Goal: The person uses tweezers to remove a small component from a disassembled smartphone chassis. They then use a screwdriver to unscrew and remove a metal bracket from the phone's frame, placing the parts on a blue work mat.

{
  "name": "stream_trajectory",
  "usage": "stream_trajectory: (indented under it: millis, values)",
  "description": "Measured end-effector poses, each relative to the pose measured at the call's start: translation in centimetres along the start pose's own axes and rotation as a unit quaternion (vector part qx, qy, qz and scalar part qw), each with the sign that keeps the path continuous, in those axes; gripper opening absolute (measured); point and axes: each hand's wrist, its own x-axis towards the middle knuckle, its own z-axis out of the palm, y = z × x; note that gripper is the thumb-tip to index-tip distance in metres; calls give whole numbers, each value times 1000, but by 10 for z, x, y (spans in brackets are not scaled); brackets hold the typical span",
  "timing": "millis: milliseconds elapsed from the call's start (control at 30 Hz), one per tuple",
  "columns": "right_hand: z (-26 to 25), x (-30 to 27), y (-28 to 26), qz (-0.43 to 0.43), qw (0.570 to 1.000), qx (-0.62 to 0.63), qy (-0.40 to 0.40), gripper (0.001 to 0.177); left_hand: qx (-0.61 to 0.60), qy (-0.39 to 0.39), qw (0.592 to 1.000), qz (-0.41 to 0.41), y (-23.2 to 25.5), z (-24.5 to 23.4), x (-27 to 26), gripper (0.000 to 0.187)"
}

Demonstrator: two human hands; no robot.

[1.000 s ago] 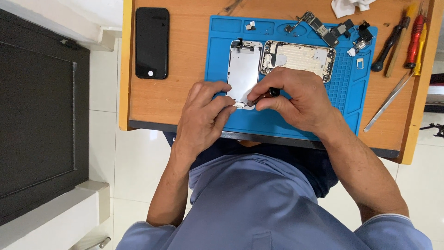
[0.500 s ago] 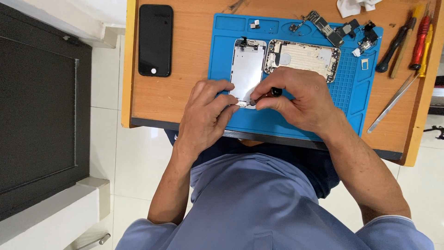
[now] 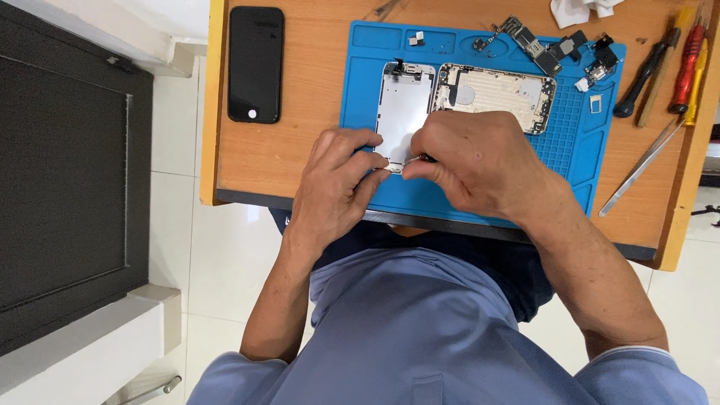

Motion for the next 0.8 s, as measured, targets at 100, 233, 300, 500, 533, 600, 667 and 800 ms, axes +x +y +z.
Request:
stream_trajectory:
  millis: [100,233,300,500,533,600,667,800]
  values:
    - [-3,2,0,-24,999,-14,-22,23,-4,2,1000,3,-2,1,-1,11]
    - [-14,11,-6,-2,998,-26,-62,16,1,-2,1000,8,-2,1,-1,10]
    - [-14,14,-7,-9,994,-66,-87,15,4,-1,1000,18,-4,2,-2,14]
    - [2,-2,8,-50,983,-141,-106,49,-52,-38,998,28,19,-2,8,35]
    - [5,-2,7,-52,983,-140,-107,49,-51,-36,998,27,18,1,8,35]
    - [9,-6,3,-69,987,-130,-57,64,-114,-13,993,38,16,8,10,26]
    - [13,-9,6,-62,989,-124,-57,70,-125,2,991,47,13,11,11,22]
    - [15,-12,5,-41,991,-101,-74,61,-115,41,991,52,3,19,5,22]
